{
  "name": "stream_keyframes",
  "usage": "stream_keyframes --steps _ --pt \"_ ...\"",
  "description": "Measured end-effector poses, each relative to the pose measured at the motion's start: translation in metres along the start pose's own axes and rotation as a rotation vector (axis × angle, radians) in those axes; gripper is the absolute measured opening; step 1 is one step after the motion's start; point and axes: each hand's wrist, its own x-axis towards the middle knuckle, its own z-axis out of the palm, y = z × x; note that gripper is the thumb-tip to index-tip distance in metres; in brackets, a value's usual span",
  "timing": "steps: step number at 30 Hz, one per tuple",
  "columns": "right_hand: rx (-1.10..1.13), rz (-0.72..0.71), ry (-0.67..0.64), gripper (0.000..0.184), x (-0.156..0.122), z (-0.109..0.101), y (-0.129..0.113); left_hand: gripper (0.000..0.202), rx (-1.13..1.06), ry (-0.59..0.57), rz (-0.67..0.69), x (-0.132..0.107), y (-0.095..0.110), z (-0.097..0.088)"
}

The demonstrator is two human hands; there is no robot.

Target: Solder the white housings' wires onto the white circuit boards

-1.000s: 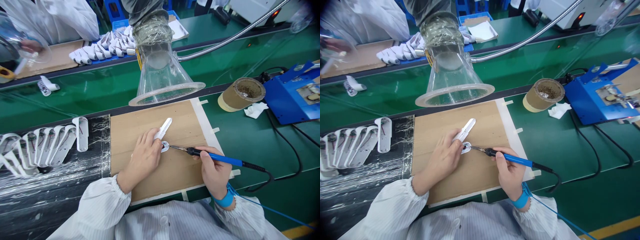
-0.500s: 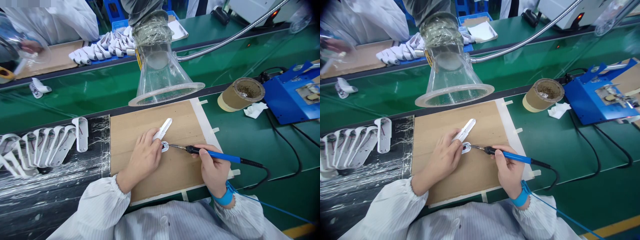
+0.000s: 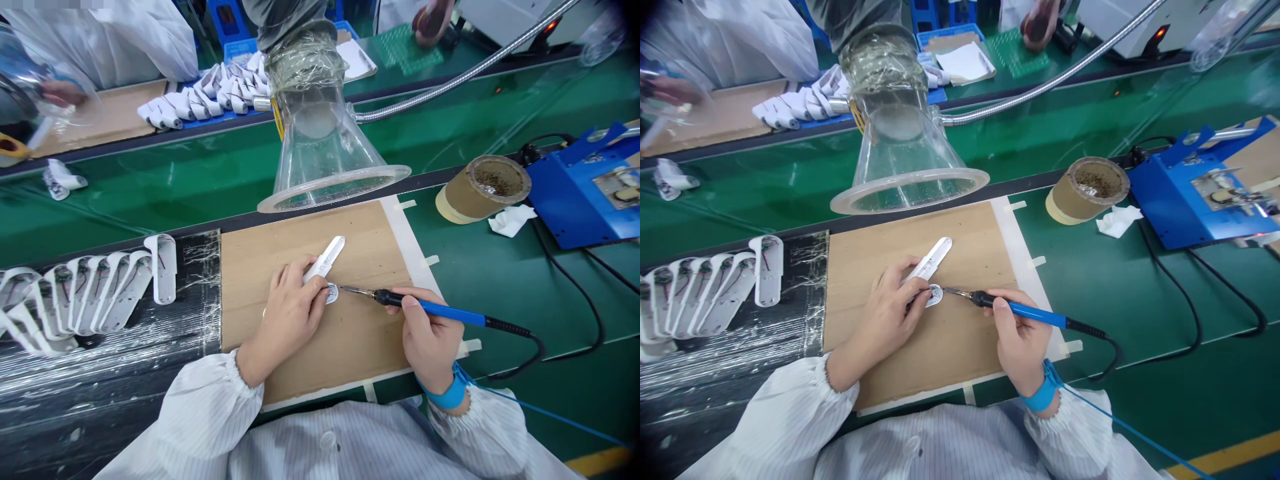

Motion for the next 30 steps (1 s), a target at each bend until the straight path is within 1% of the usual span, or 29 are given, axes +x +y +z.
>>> stream_keyframes --steps 3,10,17,19,30 --pt "-0.014 -0.011 0.004 0.014 0.0 -0.001 0.0 0.016 -0.051 -0.006 -0.032 -0.001 0.0 0.0" --pt "-0.016 -0.017 0.008 0.014 0.001 -0.001 0.001 0.017 -0.137 0.026 -0.067 0.0 0.001 0.001" --pt "0.011 -0.01 0.01 0.016 0.001 0.0 0.003 0.017 -0.2 0.014 -0.138 0.0 0.007 -0.006" --pt "0.022 -0.021 0.013 0.015 0.001 0.001 0.004 0.017 -0.205 0.028 -0.157 -0.002 0.009 -0.007" --pt "0.007 -0.015 0.025 0.017 0.0 0.002 0.006 0.023 -0.253 0.157 -0.192 -0.009 0.007 0.01"
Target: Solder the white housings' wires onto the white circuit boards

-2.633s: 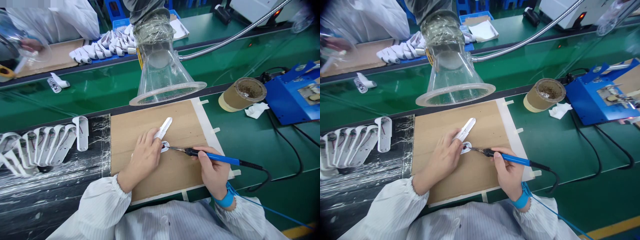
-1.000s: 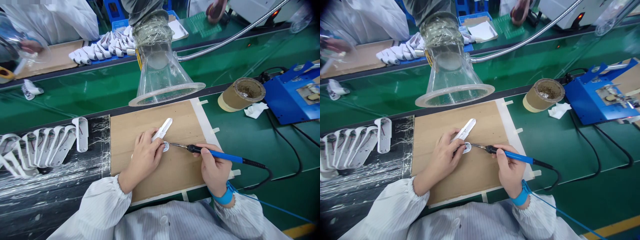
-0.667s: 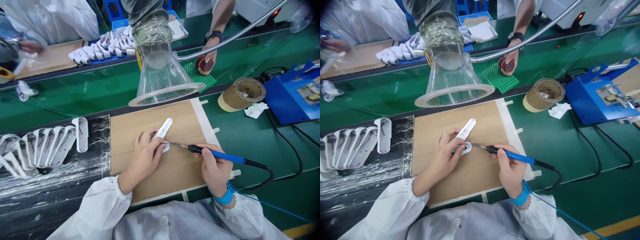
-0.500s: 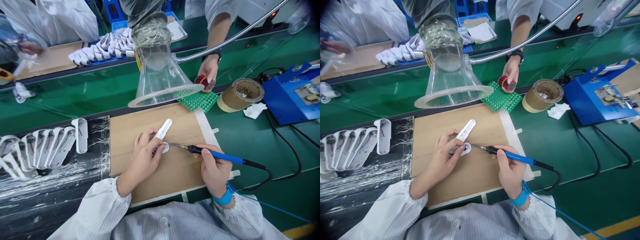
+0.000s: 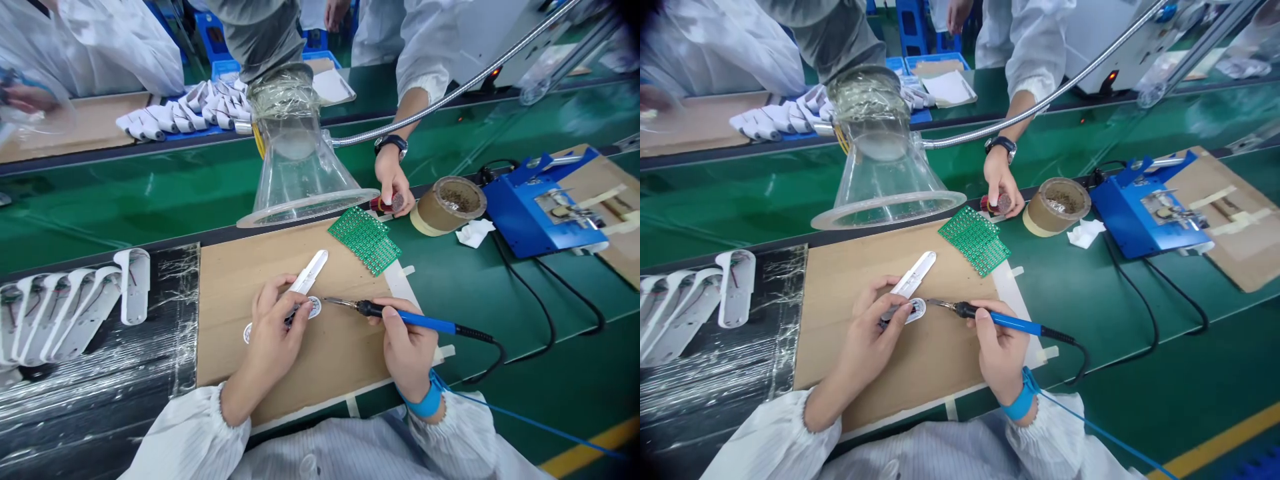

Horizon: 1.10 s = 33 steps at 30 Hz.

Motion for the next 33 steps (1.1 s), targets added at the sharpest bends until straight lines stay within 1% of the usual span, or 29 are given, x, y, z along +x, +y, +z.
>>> stream_keyframes --steps 5,10,17,22,33 --pt "0.029 -0.001 -0.01 0.015 0.001 0.0 0.0 0.022 0.027 0.0 0.0 -0.001 0.001 0.001" --pt "0.042 0.006 -0.015 0.016 0.0 -0.001 0.0 0.016 0.059 0.005 0.025 -0.001 0.001 0.002" --pt "0.037 0.011 -0.038 0.017 0.002 -0.001 -0.004 0.011 0.162 -0.005 0.14 -0.005 -0.001 0.005" --pt "0.036 -0.005 -0.056 0.015 0.003 0.001 -0.008 0.011 0.207 -0.01 0.211 -0.006 -0.002 0.005" --pt "0.016 0.016 -0.059 0.011 0.004 0.004 -0.015 0.015 0.225 -0.003 0.226 -0.007 -0.004 0.007"
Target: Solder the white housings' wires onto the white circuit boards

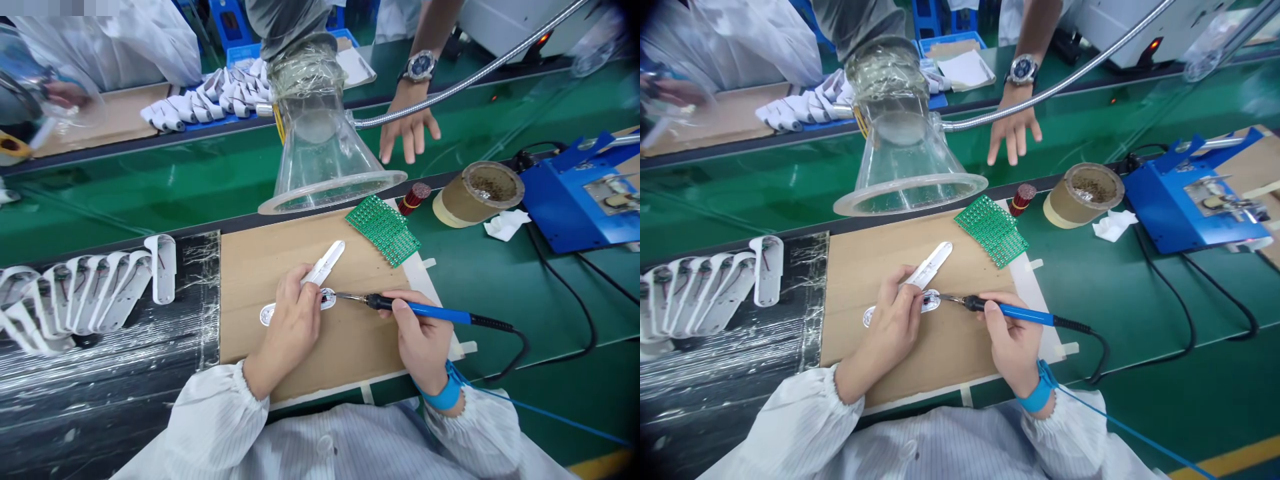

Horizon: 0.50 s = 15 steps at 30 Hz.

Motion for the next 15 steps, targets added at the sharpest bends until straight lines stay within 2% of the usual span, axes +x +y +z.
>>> stream_keyframes --steps 15 --pt "-0.008 0.004 -0.012 0.01 0.0 0.001 -0.0023 0.013 0.05 -0.008 0.013 -0.001 -0.0018 0.0013"
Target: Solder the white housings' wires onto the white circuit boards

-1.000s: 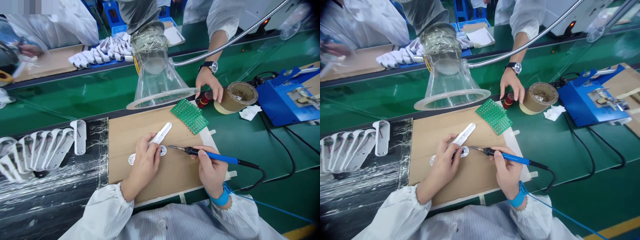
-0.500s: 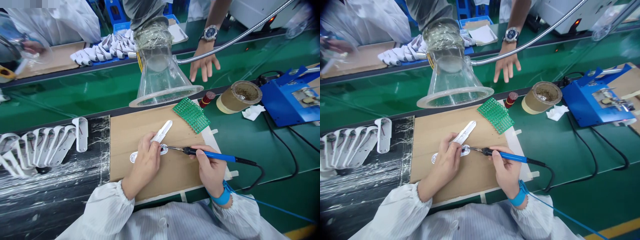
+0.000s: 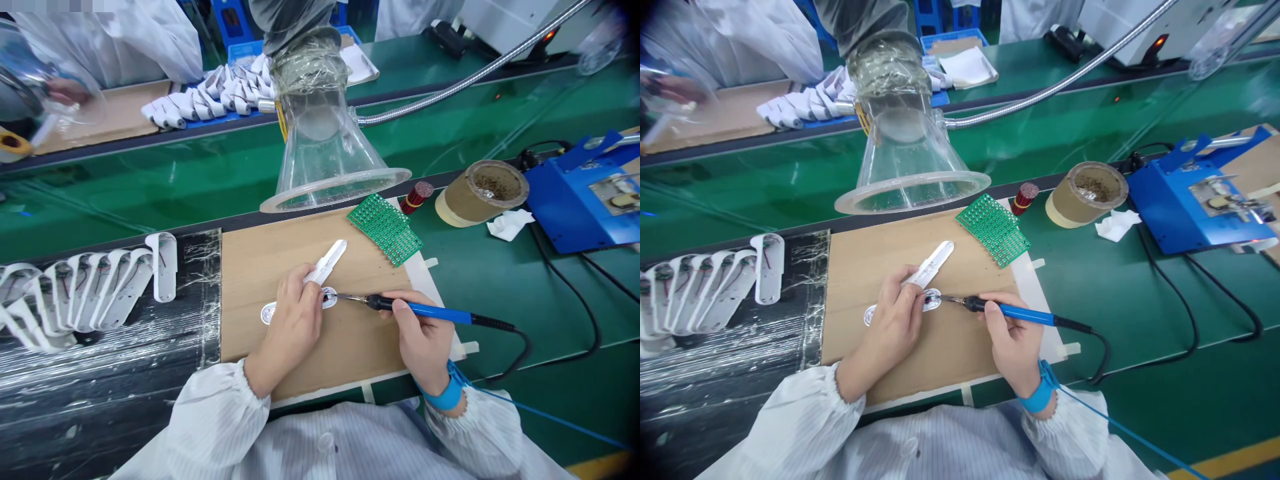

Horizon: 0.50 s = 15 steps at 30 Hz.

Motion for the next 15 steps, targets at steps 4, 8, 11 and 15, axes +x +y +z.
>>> stream_keyframes --steps 4,8,11,15 --pt "-0.006 -0.001 -0.008 0.01 -0.0003 -0.001 0.0011 0.014 0.012 -0.005 0.01 0.0012 0.0005 -0.001" --pt "-0.008 -0.007 -0.015 0.01 -0.001 -0.0015 0.0012 0.014 0.022 0.006 0.023 0.0019 0.0007 -0.0009" --pt "-0.016 -0.014 -0.014 0.01 -0.0009 -0.0013 0.0013 0.015 0.027 0.01 0.022 0.0018 0.0007 -0.0007" --pt "-0.004 -0.017 -0.008 0.011 -0.0008 -0.0014 0.0031 0.015 0.025 0.009 0.025 0.001 0.0003 -0.0005"
